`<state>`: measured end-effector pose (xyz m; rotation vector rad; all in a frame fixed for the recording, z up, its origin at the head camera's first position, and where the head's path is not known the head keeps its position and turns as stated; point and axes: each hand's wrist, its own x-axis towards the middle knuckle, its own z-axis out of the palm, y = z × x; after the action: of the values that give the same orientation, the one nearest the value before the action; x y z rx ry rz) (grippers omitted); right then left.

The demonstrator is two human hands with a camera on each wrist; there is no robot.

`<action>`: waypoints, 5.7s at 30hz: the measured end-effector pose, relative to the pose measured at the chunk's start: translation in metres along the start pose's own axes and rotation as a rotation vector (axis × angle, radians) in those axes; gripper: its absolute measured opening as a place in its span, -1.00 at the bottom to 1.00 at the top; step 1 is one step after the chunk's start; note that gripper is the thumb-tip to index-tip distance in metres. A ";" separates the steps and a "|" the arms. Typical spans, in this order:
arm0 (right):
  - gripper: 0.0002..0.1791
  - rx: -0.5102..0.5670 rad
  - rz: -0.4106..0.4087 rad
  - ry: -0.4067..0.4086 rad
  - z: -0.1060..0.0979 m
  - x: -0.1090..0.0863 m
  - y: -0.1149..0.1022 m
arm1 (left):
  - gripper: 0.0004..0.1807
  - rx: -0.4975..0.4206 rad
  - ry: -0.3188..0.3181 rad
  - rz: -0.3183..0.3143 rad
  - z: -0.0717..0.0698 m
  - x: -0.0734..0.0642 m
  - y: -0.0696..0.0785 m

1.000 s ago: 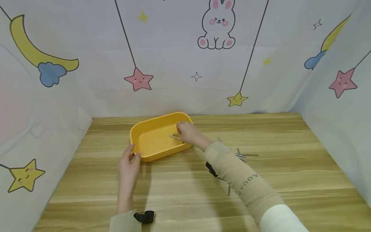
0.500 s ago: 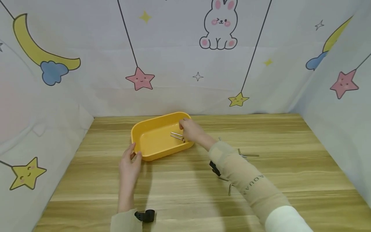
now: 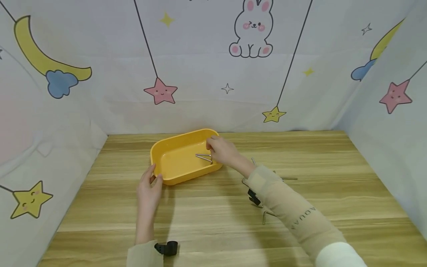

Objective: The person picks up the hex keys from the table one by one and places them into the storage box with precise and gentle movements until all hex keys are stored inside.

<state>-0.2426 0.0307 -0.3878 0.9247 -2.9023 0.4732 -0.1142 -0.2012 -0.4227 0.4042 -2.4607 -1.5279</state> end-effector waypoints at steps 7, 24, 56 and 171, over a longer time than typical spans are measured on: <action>-0.89 0.062 0.015 0.047 -0.006 -0.010 0.003 | -0.48 0.004 0.005 0.017 0.000 0.000 -0.002; -0.88 0.070 -0.005 0.102 -0.016 -0.034 0.009 | -0.47 0.007 0.003 0.003 0.002 0.001 -0.002; -0.88 0.025 -0.133 0.146 -0.034 -0.095 0.011 | -0.47 -0.001 0.008 0.031 0.003 0.003 -0.005; -0.61 -0.027 -0.158 0.139 0.012 -0.242 0.052 | -0.47 0.012 -0.011 0.013 0.000 0.002 0.000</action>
<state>-0.0740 0.2020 -0.4490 1.0607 -2.6797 0.4660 -0.1158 -0.2017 -0.4229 0.3817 -2.4775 -1.5149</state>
